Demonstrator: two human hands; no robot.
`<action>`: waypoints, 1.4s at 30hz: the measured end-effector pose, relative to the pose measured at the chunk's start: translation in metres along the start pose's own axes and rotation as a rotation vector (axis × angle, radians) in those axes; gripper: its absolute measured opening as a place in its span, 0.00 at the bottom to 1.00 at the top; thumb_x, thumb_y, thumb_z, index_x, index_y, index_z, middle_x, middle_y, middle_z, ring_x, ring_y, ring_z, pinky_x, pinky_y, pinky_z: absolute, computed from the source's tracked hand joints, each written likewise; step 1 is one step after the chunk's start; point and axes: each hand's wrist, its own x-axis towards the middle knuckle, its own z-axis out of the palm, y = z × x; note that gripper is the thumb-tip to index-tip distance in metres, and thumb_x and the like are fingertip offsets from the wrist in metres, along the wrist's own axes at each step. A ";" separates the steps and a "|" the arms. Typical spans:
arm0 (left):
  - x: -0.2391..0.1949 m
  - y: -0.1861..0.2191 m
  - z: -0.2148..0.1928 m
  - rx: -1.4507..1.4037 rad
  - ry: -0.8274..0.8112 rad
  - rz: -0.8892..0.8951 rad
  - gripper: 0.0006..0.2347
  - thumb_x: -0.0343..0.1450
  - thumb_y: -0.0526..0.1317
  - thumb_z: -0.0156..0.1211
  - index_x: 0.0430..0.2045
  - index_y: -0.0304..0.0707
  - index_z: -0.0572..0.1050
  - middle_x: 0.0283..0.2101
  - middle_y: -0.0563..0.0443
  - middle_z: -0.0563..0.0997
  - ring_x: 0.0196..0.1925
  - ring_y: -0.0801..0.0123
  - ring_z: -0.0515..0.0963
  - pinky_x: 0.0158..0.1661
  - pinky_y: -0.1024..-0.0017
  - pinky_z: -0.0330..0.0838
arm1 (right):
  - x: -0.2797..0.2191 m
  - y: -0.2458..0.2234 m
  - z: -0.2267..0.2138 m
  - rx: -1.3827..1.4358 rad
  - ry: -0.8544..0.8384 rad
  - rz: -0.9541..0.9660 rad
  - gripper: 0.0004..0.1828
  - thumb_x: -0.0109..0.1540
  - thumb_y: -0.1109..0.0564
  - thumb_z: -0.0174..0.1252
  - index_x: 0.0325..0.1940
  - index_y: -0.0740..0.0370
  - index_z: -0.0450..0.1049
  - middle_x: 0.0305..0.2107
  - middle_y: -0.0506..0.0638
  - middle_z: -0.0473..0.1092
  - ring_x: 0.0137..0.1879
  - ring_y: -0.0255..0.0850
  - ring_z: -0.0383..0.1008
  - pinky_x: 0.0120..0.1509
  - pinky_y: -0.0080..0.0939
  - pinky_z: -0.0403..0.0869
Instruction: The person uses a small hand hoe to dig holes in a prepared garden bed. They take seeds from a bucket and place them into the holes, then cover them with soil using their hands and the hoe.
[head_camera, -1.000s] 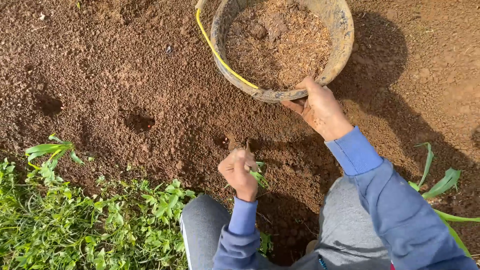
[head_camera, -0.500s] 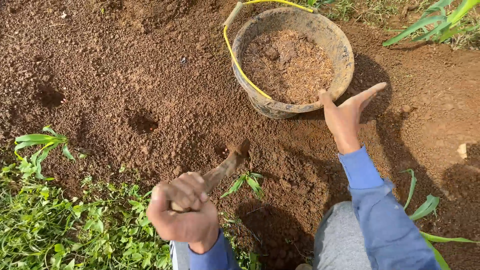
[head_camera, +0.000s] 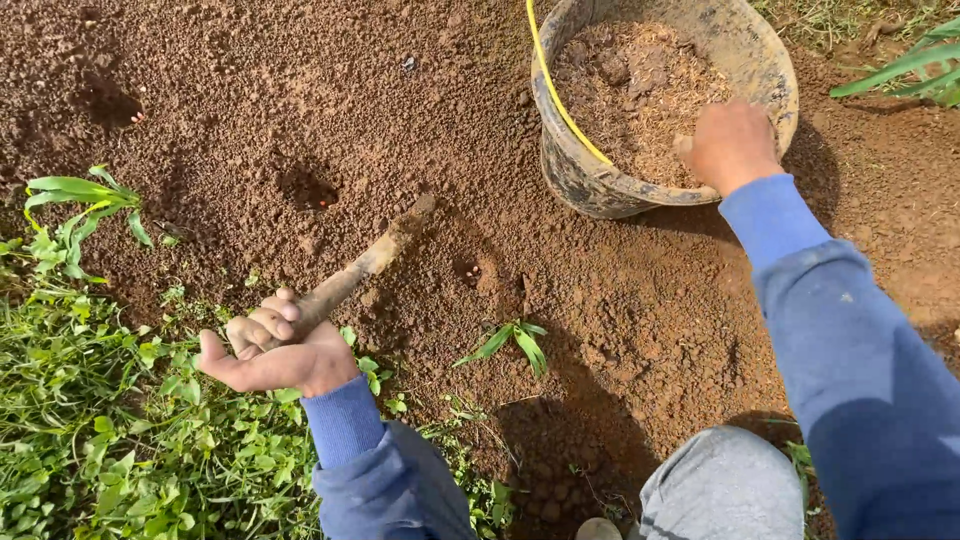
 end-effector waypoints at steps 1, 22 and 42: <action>0.000 -0.005 0.003 -0.023 0.090 -0.078 0.18 0.67 0.47 0.54 0.02 0.47 0.66 0.05 0.58 0.66 0.09 0.69 0.70 0.25 0.70 0.74 | 0.011 0.007 0.013 -0.095 0.052 0.002 0.10 0.69 0.63 0.53 0.36 0.68 0.77 0.32 0.58 0.72 0.42 0.49 0.72 0.53 0.52 0.75; -0.008 -0.020 -0.052 0.559 -0.166 -1.031 0.17 0.73 0.35 0.53 0.53 0.19 0.65 0.50 0.28 0.74 0.49 0.46 0.84 0.49 0.59 0.82 | -0.060 0.001 -0.052 1.171 0.270 0.103 0.16 0.69 0.59 0.63 0.58 0.71 0.73 0.54 0.75 0.67 0.45 0.52 0.82 0.38 0.39 0.85; -0.056 0.014 -0.054 0.444 -0.025 -0.920 0.19 0.75 0.28 0.42 0.61 0.12 0.56 0.59 0.13 0.64 0.50 0.48 0.84 0.49 0.65 0.85 | -0.211 -0.128 -0.015 1.536 -0.112 0.127 0.18 0.67 0.59 0.60 0.60 0.68 0.73 0.63 0.67 0.64 0.60 0.51 0.76 0.63 0.46 0.77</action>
